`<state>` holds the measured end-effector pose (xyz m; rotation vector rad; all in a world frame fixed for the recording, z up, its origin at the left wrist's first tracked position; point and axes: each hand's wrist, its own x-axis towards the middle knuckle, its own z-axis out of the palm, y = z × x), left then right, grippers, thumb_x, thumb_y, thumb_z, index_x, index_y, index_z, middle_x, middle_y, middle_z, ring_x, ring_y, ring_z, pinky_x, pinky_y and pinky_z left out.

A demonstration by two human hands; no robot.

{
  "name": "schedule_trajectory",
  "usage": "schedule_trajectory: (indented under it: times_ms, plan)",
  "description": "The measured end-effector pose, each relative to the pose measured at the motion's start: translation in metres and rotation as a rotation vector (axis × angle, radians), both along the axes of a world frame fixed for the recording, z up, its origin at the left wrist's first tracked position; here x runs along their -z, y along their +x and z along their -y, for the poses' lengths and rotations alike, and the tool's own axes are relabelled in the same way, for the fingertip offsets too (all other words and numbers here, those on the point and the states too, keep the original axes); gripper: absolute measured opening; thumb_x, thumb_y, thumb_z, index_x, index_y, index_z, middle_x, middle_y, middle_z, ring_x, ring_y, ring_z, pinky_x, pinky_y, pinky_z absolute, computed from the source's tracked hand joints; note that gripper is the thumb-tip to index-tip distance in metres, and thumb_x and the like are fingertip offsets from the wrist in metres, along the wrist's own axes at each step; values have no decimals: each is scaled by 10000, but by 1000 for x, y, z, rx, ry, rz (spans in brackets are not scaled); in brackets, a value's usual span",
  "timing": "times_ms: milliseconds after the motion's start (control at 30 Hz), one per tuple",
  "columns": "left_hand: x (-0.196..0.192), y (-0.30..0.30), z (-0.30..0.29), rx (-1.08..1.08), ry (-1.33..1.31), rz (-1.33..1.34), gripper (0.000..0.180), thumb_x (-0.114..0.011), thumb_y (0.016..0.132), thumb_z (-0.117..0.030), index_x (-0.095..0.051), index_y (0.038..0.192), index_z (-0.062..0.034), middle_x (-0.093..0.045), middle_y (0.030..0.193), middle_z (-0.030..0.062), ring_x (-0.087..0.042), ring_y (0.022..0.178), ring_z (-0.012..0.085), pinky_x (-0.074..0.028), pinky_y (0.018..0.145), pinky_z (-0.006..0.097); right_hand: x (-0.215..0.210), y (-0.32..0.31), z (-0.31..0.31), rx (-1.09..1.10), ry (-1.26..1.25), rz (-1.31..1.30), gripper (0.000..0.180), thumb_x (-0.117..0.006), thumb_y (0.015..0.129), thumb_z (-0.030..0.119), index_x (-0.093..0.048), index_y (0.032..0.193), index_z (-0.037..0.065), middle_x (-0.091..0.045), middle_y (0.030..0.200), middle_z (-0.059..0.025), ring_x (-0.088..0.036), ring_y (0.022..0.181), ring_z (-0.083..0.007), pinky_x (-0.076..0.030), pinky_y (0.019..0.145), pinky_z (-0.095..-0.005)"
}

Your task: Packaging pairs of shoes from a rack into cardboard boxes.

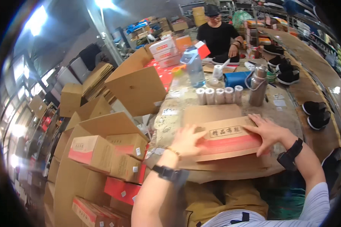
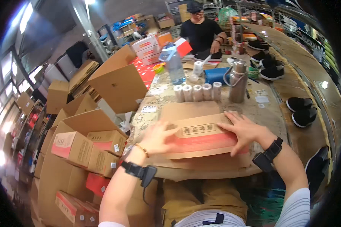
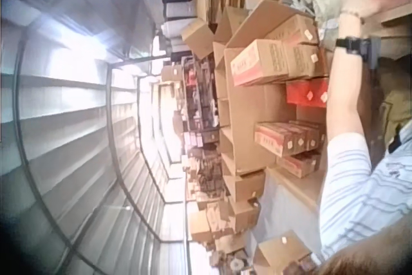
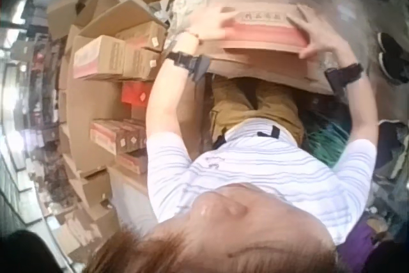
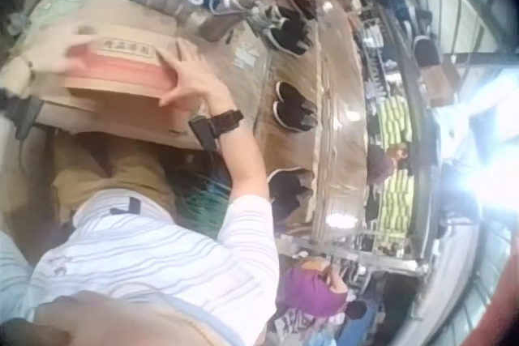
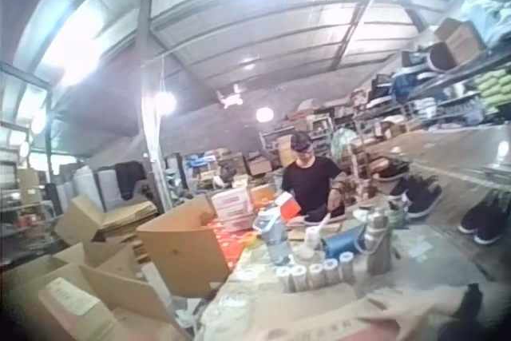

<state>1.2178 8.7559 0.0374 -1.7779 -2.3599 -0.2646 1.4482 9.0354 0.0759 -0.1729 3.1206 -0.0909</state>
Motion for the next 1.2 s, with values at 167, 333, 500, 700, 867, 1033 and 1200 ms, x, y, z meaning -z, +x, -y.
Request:
schedule_trajectory:
  times_ms: [167, 333, 500, 700, 867, 1033, 1200]
  plan:
    - [-24, 48, -37, -100, -345, 64, 1051, -753, 584, -554, -196, 1438, -298, -163, 1432, 299, -148, 1346, 436, -262, 1026, 577, 13, -13, 10, 33, 38, -51, 1002, -797, 516, 466, -359, 1372, 188, -245, 1376, -314, -255, 1265, -499, -253, 1021, -566]
    - [-27, 32, -39, -49, -364, 260, 1004, -723, 610, -577, -209, 1433, -318, -135, 1441, 293, -125, 1344, 447, -245, 1013, 614, -2, -19, -1, -43, -160, 8, 951, -782, 518, 501, -425, 1331, 161, -284, 1347, -307, -297, 1236, -485, -292, 999, -529]
    - [0, 56, -28, -135, -205, 38, 1047, -653, 576, -707, -230, 1434, -281, -146, 1451, 266, -125, 1356, 415, -191, 987, 685, 38, -9, 12, -13, 77, -285, 799, -671, 639, 594, -499, 1273, 139, -315, 1353, -255, -350, 1210, -426, -312, 986, -491]
    - [43, 58, -3, -22, 643, 235, 837, -635, 762, -486, -255, 1429, -151, -187, 1472, 186, -181, 1356, 366, -211, 1081, 486, 91, 23, 11, 115, -727, -554, 629, -430, 884, 527, -373, 1333, 91, -271, 1429, -129, -297, 1295, -286, -257, 1052, -395]
    - [86, 68, 16, 7, 866, 1805, 950, -671, 778, -178, -20, 1467, -106, -260, 1444, 108, -224, 1342, 195, -209, 1086, 322, 136, 58, -10, 205, -1502, -632, 679, -375, 943, 477, -152, 1442, 74, -248, 1456, -72, -274, 1317, -187, -237, 1075, -344]
    - [60, 89, 44, 109, 934, 1715, 1025, -708, 690, -115, -39, 1466, -108, -258, 1450, 101, -254, 1336, 218, -240, 1080, 355, 132, 49, -34, 114, -1782, -158, 743, -378, 929, 526, -44, 1469, 141, -226, 1467, -80, -288, 1312, -192, -243, 1075, -339]
    - [56, 119, 154, -14, 1141, 1819, 1015, -687, 608, -85, -130, 1456, -93, -317, 1420, 97, -315, 1308, 243, -260, 1081, 377, 82, 1, 67, -137, -1425, -331, 905, -406, 828, 686, -94, 1463, 122, -242, 1462, -87, -291, 1312, -221, -271, 1043, -375]
